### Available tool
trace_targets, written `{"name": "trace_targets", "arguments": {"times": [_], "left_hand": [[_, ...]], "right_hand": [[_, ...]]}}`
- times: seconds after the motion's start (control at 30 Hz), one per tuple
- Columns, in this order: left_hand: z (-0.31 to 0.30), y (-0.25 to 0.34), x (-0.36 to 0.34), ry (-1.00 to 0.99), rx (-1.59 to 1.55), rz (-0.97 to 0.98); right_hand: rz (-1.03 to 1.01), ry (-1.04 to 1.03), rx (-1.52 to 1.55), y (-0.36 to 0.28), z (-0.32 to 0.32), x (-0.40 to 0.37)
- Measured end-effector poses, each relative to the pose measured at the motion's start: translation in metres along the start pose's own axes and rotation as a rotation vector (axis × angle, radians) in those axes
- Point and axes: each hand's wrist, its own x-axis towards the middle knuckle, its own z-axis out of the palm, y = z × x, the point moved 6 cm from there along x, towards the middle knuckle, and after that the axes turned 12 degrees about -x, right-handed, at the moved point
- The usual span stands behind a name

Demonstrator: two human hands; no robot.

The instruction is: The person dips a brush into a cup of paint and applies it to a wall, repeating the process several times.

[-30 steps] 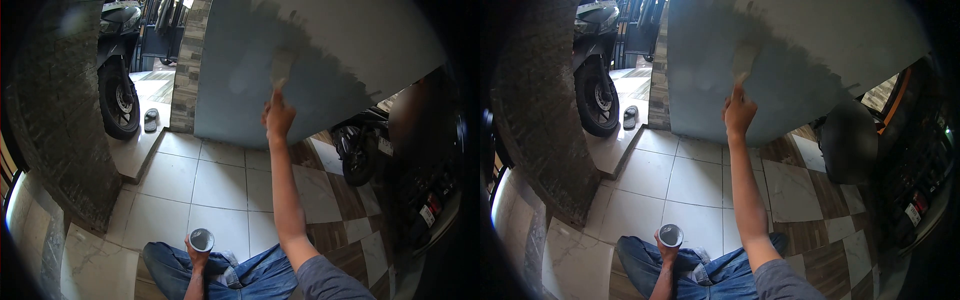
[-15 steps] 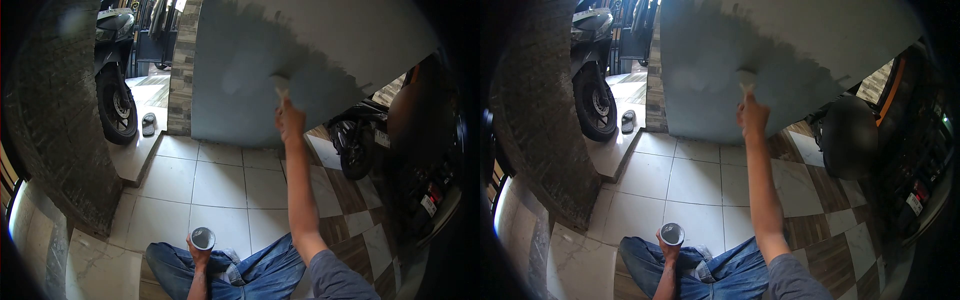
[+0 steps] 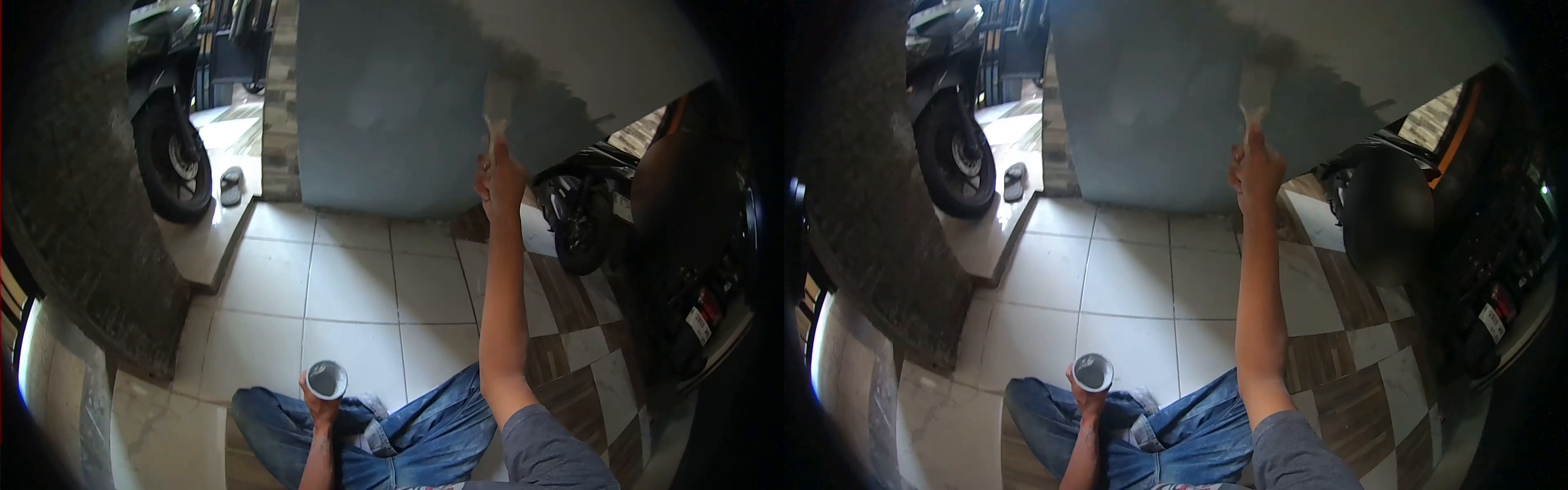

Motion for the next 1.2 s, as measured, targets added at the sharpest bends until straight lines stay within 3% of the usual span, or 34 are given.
{"name": "trace_targets", "arguments": {"times": [0.07,0.13,0.2,0.27,0.33,0.37,0.43,0.47,0.53,0.6,0.67,0.73,0.8,0.87,0.93,0.97,1.03,1.07,1.13,1.17,1.2], "left_hand": [[-0.001,0.006,0.0,-0.049,0.093,0.119],[0.0,0.018,0.003,-0.085,0.109,0.104],[0.0,0.004,-0.003,-0.132,0.266,0.288],[0.0,0.01,-0.005,-0.08,0.187,0.223],[0.002,0.012,-0.004,-0.094,0.161,0.218],[0.005,0.008,-0.004,-0.108,0.134,0.208],[0.011,0.01,-0.004,-0.146,0.086,0.182],[0.012,0.01,-0.003,-0.156,0.093,0.163],[0.022,0.021,-0.002,-0.269,0.051,0.285],[0.023,0.025,-0.001,-0.277,0.009,0.207],[0.03,0.042,0.0,-0.412,0.01,0.289],[0.028,0.028,-0.007,-0.367,0.044,0.269],[0.029,0.03,-0.007,-0.388,0.105,0.295],[0.032,0.028,-0.009,-0.408,0.121,0.298],[0.037,0.027,-0.011,-0.428,0.134,0.304],[0.039,0.026,-0.014,-0.448,0.156,0.292],[0.04,0.027,-0.017,-0.483,0.174,0.276],[0.04,0.025,-0.018,-0.484,0.176,0.275],[0.04,0.023,-0.02,-0.493,0.155,0.313],[0.038,0.024,-0.02,-0.447,0.131,0.337],[0.04,0.023,-0.02,-0.444,0.134,0.341]], "right_hand": [[0.155,-0.072,-0.05,0.047,-0.007,-0.001],[0.435,-0.147,-0.229,0.111,-0.023,-0.02],[0.352,-0.376,-0.515,0.114,-0.023,-0.076],[0.413,-0.507,-0.711,0.132,-0.036,-0.115],[0.136,-0.787,-0.956,0.138,-0.036,-0.146],[0.167,-0.808,-0.959,0.142,-0.039,-0.156],[-0.322,-1.133,-0.99,0.127,-0.019,-0.189],[-0.298,-1.139,-0.988,0.122,-0.016,-0.197],[-0.544,-1.398,-1.298,0.12,-0.001,-0.226],[-0.591,-1.469,-1.333,0.134,0.004,-0.247],[-0.811,-1.507,-1.504,0.156,0.006,-0.27],[-0.88,-1.486,-1.466,0.156,0.012,-0.283],[-0.836,-1.706,-1.56,0.161,0.011,-0.298],[-0.814,-1.73,-1.456,0.159,0.013,-0.302],[-0.556,-1.885,-1.388,0.167,0.011,-0.303],[-0.553,-1.885,-1.388,0.167,0.011,-0.303],[-0.237,-1.819,-1.292,0.173,0.01,-0.297],[-0.236,-1.819,-1.289,0.177,0.01,-0.296],[0.112,-1.773,-1.198,0.193,0.001,-0.29],[0.106,-1.773,-1.197,0.197,-0.002,-0.289],[0.428,-1.69,-1.083,0.205,-0.011,-0.288]]}}
